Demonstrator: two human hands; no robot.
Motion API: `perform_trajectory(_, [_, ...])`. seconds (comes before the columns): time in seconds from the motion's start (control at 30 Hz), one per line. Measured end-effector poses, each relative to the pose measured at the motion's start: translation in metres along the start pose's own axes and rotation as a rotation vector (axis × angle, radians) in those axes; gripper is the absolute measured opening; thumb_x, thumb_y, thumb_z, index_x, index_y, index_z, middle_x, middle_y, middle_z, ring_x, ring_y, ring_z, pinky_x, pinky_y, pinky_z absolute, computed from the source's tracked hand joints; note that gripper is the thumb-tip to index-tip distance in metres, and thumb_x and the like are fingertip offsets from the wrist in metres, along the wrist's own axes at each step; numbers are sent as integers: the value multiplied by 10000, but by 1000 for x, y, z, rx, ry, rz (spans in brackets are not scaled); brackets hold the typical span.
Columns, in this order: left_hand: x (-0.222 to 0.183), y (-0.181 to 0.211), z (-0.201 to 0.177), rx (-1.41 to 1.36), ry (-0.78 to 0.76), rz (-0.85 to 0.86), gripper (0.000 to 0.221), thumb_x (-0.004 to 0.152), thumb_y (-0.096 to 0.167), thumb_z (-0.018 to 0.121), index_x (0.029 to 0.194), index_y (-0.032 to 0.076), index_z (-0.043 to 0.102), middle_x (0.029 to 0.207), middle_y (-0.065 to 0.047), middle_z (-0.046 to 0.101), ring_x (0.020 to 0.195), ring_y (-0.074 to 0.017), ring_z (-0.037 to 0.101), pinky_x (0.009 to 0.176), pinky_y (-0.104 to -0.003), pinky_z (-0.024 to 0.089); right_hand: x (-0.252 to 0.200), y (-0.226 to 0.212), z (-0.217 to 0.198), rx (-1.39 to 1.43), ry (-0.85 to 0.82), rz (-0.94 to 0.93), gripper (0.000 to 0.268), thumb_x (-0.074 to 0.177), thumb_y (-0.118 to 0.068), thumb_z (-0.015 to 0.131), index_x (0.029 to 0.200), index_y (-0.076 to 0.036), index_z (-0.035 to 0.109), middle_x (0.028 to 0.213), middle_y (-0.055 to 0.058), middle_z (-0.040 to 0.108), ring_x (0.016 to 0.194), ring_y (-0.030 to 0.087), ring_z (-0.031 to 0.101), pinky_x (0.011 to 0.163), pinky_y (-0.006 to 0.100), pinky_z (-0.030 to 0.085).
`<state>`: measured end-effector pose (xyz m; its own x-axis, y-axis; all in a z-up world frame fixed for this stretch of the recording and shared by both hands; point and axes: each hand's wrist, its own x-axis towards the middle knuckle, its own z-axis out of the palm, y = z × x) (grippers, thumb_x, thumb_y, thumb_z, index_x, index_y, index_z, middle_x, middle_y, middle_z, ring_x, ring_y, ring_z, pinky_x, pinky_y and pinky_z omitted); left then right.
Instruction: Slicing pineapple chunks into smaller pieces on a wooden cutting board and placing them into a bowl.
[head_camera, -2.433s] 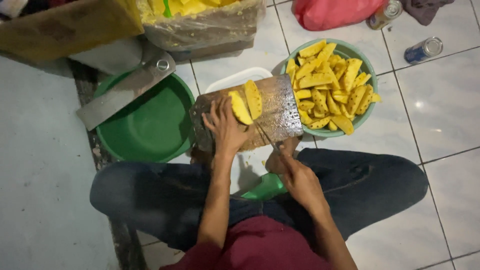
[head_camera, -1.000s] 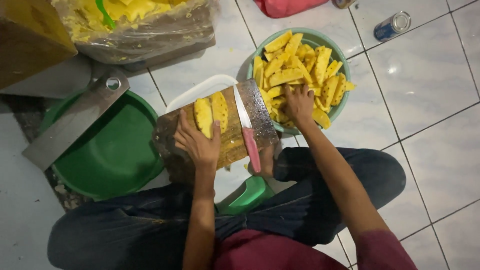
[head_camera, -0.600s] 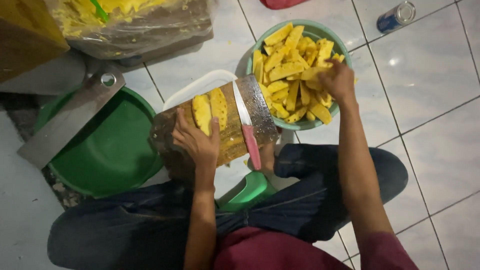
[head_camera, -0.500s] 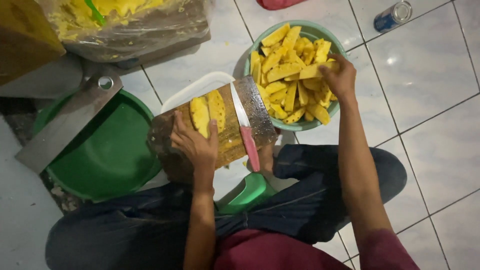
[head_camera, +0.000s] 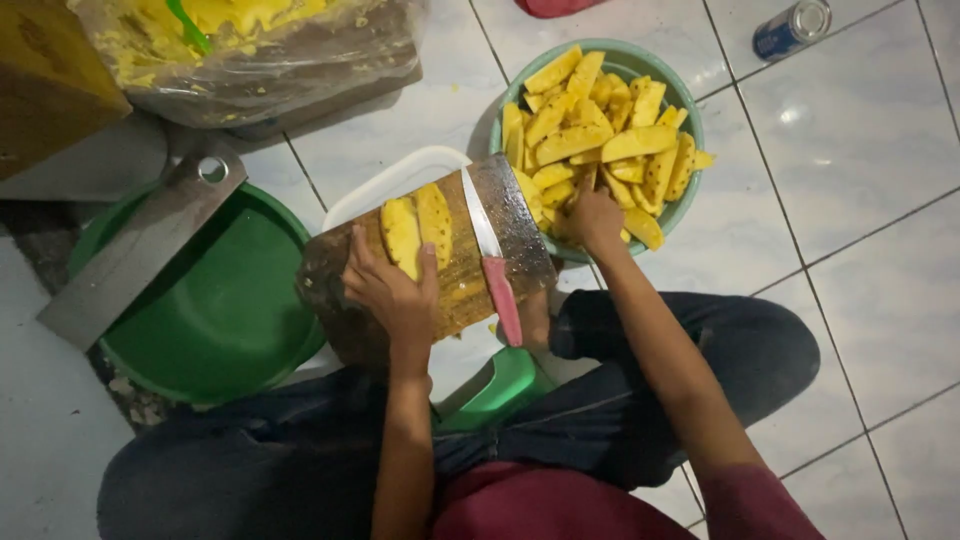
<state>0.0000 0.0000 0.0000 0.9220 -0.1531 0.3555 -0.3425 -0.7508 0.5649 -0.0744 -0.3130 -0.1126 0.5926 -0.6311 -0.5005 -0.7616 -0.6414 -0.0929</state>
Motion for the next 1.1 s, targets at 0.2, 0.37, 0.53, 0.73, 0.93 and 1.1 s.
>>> perform_trajectory(0.2, [-1, -4, 7, 4, 29, -32, 896, 921, 553, 715, 1541, 25, 339, 1402, -191, 467, 1144, -372, 439, 944, -480, 278, 30, 12, 14, 224, 55, 52, 457, 935, -384, 567, 1275, -84, 511, 1069, 306, 702, 1063, 503, 678, 924, 609, 527])
perform_trajectory(0.37, [-4, -8, 12, 55, 21, -34, 928, 903, 579, 717, 1545, 30, 333, 1417, -188, 462, 1170, -374, 449, 957, -488, 289, -6, 10, -25, 455, -43, -5, 646, 776, -396, 819, 1285, -201, 473, 1208, 327, 635, 1187, 523, 595, 1014, 594, 464])
perform_trajectory(0.53, [-2, -3, 7, -10, 4, -68, 919, 917, 569, 719, 1562, 63, 304, 1410, -181, 446, 1167, -372, 418, 970, -499, 258, -30, 10, -132, 477, -50, -110, 652, 784, -347, 824, 1344, -260, 500, 1137, 265, 692, 1182, 456, 626, 1019, 528, 473])
perform_trajectory(0.73, [1, 10, -7, 49, -138, -56, 847, 939, 355, 723, 1538, 13, 230, 1464, -248, 365, 1236, -380, 364, 1067, -540, 250, 38, 41, -144, 607, 337, -258, 618, 835, -91, 642, 1430, -43, 483, 1270, 284, 625, 1038, 394, 686, 842, 429, 598])
perform_trajectory(0.93, [0, 4, -2, 57, -153, -86, 845, 923, 363, 700, 1537, 23, 230, 1439, -254, 377, 1236, -394, 365, 1080, -557, 225, 34, 54, -114, 583, 476, -180, 483, 1008, -262, 672, 1415, -37, 539, 1253, 233, 681, 1041, 326, 705, 825, 382, 570])
perform_trajectory(1.1, [-6, -6, 15, 24, -44, -131, 920, 908, 609, 682, 1573, 130, 264, 1449, -162, 421, 1211, -384, 406, 977, -520, 219, 13, 46, -31, 885, -98, 128, 361, 983, -246, 621, 1264, -24, 668, 965, 242, 709, 597, 336, 723, 483, 426, 615])
